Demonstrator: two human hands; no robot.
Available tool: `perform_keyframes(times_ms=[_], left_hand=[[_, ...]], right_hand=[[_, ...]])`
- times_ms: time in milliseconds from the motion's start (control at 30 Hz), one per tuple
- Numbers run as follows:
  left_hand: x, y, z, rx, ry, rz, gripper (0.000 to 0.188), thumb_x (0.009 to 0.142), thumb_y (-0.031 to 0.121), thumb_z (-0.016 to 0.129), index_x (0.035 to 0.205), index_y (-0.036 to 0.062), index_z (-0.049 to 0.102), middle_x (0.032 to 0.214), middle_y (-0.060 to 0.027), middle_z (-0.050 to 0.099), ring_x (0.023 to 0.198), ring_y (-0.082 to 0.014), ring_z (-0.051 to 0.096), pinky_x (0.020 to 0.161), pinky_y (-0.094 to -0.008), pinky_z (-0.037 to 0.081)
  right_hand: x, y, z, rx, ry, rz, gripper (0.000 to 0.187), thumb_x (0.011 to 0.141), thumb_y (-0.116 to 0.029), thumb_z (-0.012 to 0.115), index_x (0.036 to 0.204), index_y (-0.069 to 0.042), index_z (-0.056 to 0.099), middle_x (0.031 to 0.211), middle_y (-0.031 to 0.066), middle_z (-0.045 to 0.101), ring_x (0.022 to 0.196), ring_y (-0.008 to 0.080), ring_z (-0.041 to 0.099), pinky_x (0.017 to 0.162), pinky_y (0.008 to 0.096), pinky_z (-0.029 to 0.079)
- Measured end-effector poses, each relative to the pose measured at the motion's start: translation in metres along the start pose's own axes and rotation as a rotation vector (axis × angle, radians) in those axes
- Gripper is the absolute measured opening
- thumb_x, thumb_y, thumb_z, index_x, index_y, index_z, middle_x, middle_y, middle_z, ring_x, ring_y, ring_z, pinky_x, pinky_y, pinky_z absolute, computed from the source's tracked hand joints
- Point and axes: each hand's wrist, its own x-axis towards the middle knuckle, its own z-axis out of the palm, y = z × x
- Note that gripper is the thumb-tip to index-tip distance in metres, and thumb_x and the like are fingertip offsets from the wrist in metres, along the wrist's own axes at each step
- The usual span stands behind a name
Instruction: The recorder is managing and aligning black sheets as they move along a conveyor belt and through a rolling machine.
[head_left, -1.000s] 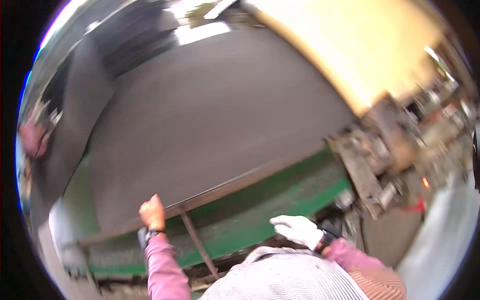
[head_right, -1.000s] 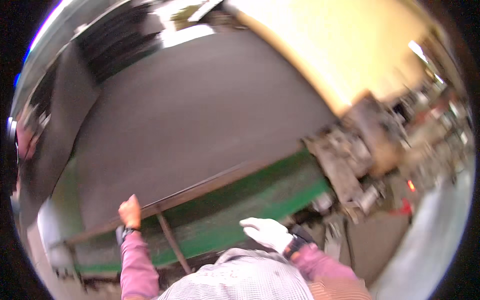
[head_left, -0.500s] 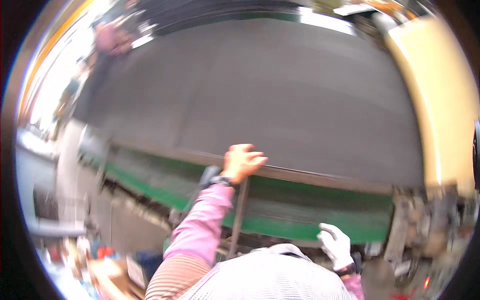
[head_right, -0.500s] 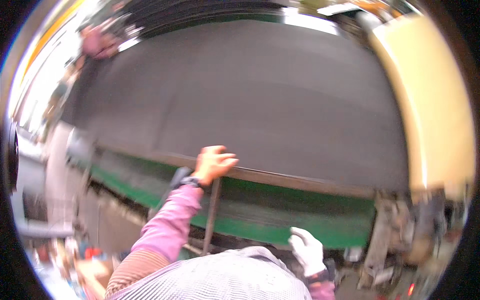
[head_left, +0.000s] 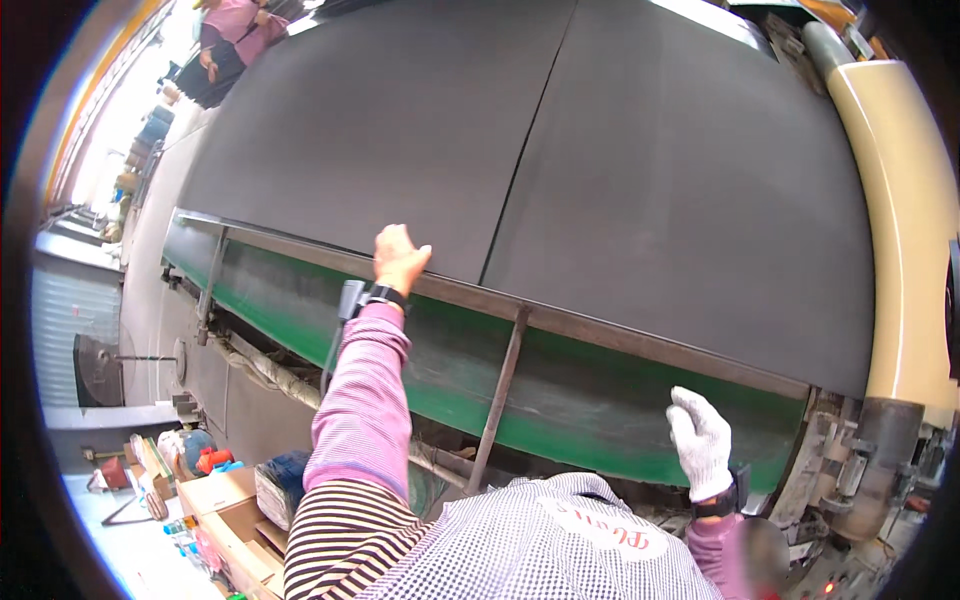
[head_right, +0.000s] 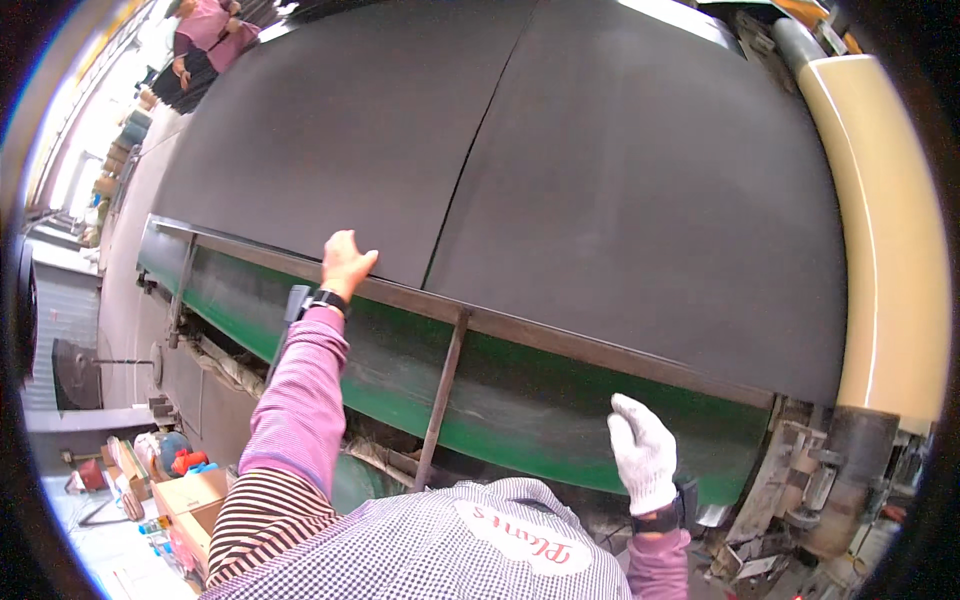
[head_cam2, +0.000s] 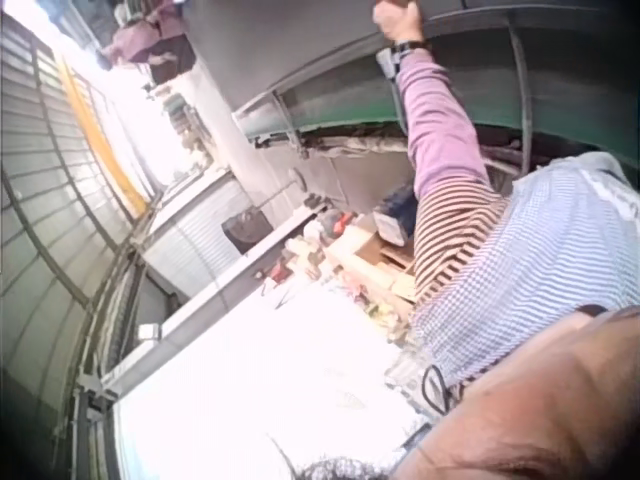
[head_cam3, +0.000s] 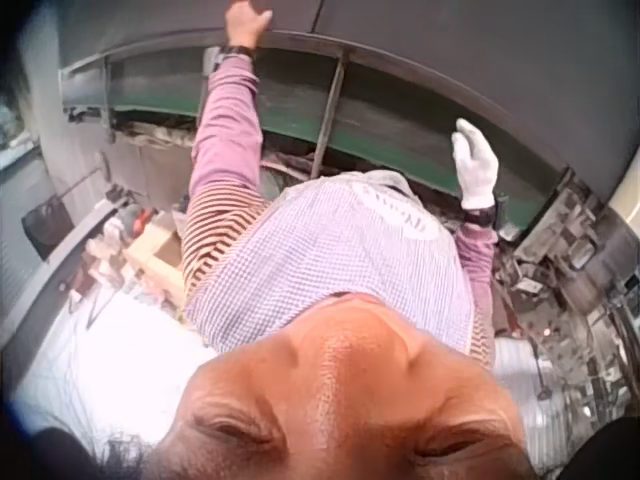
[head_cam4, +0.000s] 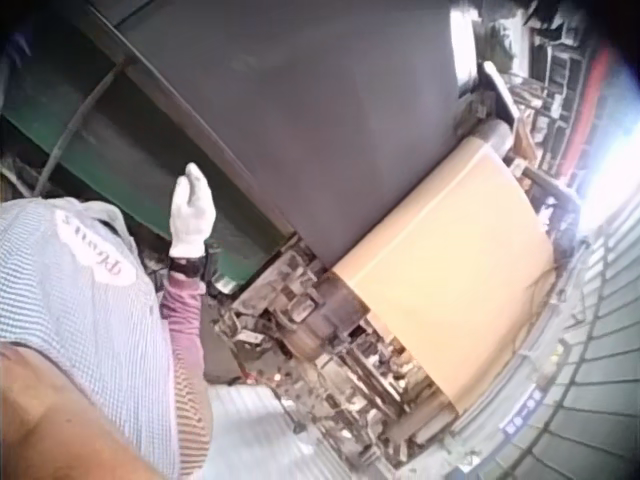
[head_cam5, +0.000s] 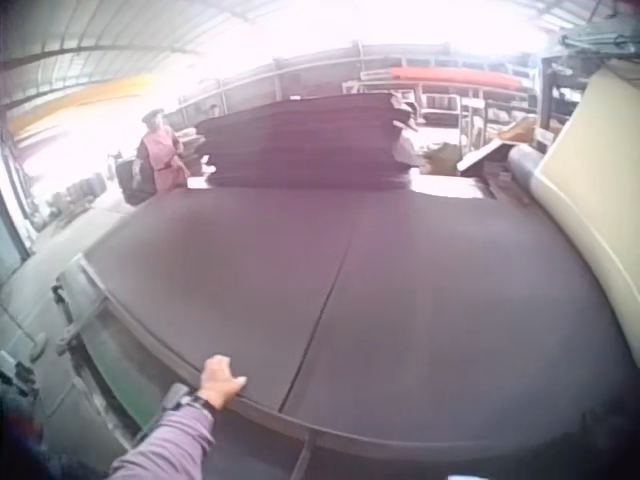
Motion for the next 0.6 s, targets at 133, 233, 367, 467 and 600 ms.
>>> perform_keyframes(times_ms=[133,233,367,467,600], left_hand=[[0.005,0.006,0.005,0.019,-0.17,-0.093,0.062,0.064,0.043,0.07,0.106,0.0002,0.056,0.109,-0.015,0.052,0.108,-0.0311,0.048,0.093,-0.0386,0.043],[-0.005,0.037,-0.001,-0.047,-0.269,-0.026,0.057,0.065,0.042,0.07,0.103,0.0009,0.059,0.107,-0.0138,0.054,0.106,-0.0298,0.049,0.092,-0.0382,0.044],[-0.033,0.083,-0.001,-0.227,-0.292,0.136,0.052,0.068,0.041,0.071,0.101,0.0016,0.061,0.107,-0.0128,0.056,0.104,-0.029,0.051,0.09,-0.0383,0.044],[-0.038,0.096,0.009,-0.388,-0.264,0.248,0.045,0.073,0.038,0.07,0.097,0.0008,0.063,0.103,-0.0139,0.06,0.101,-0.0293,0.055,0.089,-0.0392,0.045],[-0.009,0.047,0.007,-0.21,0.139,0.259,0.035,0.079,0.034,0.063,0.086,0.0004,0.064,0.091,-0.0156,0.062,0.091,-0.0312,0.058,0.082,-0.0418,0.046]], right_hand=[[0.039,-0.021,0.017,-0.253,0.093,-0.469,0.022,0.08,-0.009,0.063,0.102,-0.005,0.066,0.095,0.0107,0.067,0.087,0.0231,0.066,0.079,0.0283,0.051],[0.074,-0.041,0.041,-0.388,0.042,-0.534,0.027,0.079,-0.015,0.062,0.106,-0.01,0.064,0.096,0.009,0.066,0.087,0.0242,0.063,0.078,0.032,0.051],[0.121,-0.058,0.077,-0.547,0.076,-0.54,0.031,0.079,-0.023,0.058,0.107,-0.01,0.061,0.099,0.0092,0.062,0.092,0.0267,0.06,0.081,0.0392,0.049],[0.144,-0.052,0.078,-0.768,0.026,-0.472,0.036,0.075,-0.022,0.056,0.108,-0.008,0.059,0.098,0.0116,0.061,0.09,0.03,0.059,0.079,0.04,0.048],[0.138,-0.024,0.038,-0.768,0.058,-0.498,0.043,0.074,-0.023,0.057,0.114,-0.01,0.058,0.112,0.0119,0.06,0.106,0.0283,0.055,0.091,0.0404,0.044]])
